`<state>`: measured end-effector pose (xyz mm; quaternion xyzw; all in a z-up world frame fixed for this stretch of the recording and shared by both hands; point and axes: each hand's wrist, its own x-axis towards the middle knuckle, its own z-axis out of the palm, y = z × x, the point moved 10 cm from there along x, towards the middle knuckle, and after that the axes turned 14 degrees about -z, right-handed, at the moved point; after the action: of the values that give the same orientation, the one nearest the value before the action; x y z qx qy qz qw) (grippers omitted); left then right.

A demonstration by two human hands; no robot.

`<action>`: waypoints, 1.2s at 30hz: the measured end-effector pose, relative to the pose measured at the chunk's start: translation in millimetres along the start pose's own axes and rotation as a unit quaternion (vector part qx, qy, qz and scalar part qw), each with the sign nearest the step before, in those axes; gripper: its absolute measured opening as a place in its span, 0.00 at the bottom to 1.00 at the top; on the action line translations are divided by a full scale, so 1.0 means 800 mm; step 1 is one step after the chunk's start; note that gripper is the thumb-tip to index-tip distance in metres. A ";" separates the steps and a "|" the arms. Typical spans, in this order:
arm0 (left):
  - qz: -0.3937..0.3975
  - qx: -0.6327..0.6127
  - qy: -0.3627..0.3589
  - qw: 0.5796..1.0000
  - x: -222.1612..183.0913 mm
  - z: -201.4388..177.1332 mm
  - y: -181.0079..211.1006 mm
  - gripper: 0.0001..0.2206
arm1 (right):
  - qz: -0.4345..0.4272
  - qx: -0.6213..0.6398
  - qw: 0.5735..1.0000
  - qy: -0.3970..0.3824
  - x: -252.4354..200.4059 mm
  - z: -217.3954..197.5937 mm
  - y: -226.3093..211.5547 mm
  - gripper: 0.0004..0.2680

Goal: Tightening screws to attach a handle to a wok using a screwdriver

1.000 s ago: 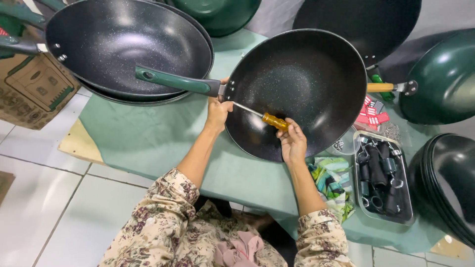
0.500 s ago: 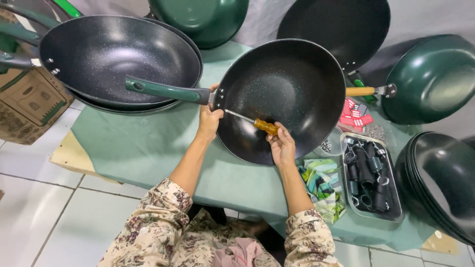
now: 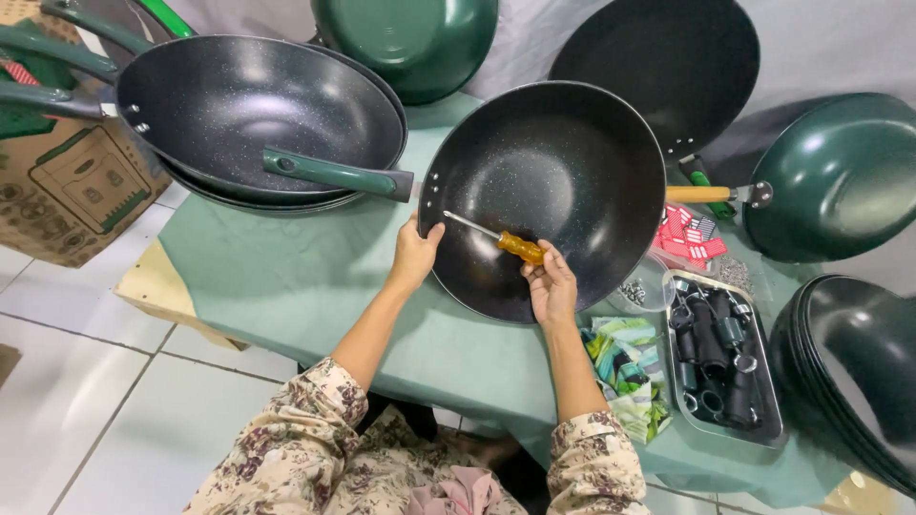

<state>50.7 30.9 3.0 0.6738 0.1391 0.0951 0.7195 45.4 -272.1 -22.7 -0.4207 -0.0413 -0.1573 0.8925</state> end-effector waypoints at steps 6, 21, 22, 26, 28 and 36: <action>0.033 0.067 0.024 0.997 -0.007 -0.009 0.010 0.09 | -0.012 -0.010 1.000 -0.005 0.002 0.000 0.000 0.10; 0.097 0.037 0.015 0.994 -0.018 -0.005 0.027 0.09 | -0.023 -0.026 0.999 -0.002 0.000 -0.009 0.000 0.09; 0.097 0.039 0.013 0.994 -0.021 -0.005 0.030 0.09 | -0.024 -0.025 0.999 0.000 -0.002 -0.007 -0.001 0.09; 0.110 0.040 0.005 0.993 -0.038 -0.002 0.055 0.10 | -0.022 -0.030 0.999 -0.003 -0.005 -0.003 -0.002 0.09; 0.111 0.035 -0.001 0.993 -0.042 0.000 0.061 0.10 | -0.021 -0.032 0.999 0.001 -0.006 -0.001 -0.003 0.09; 0.117 0.044 0.017 0.992 -0.044 0.000 0.061 0.12 | -0.021 -0.040 0.999 0.001 -0.010 0.000 -0.008 0.09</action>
<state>20.4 23.0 54.3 0.7145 0.0759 0.1841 0.6708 35.6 -273.9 -20.2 -0.4547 -0.0435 -0.1781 0.8716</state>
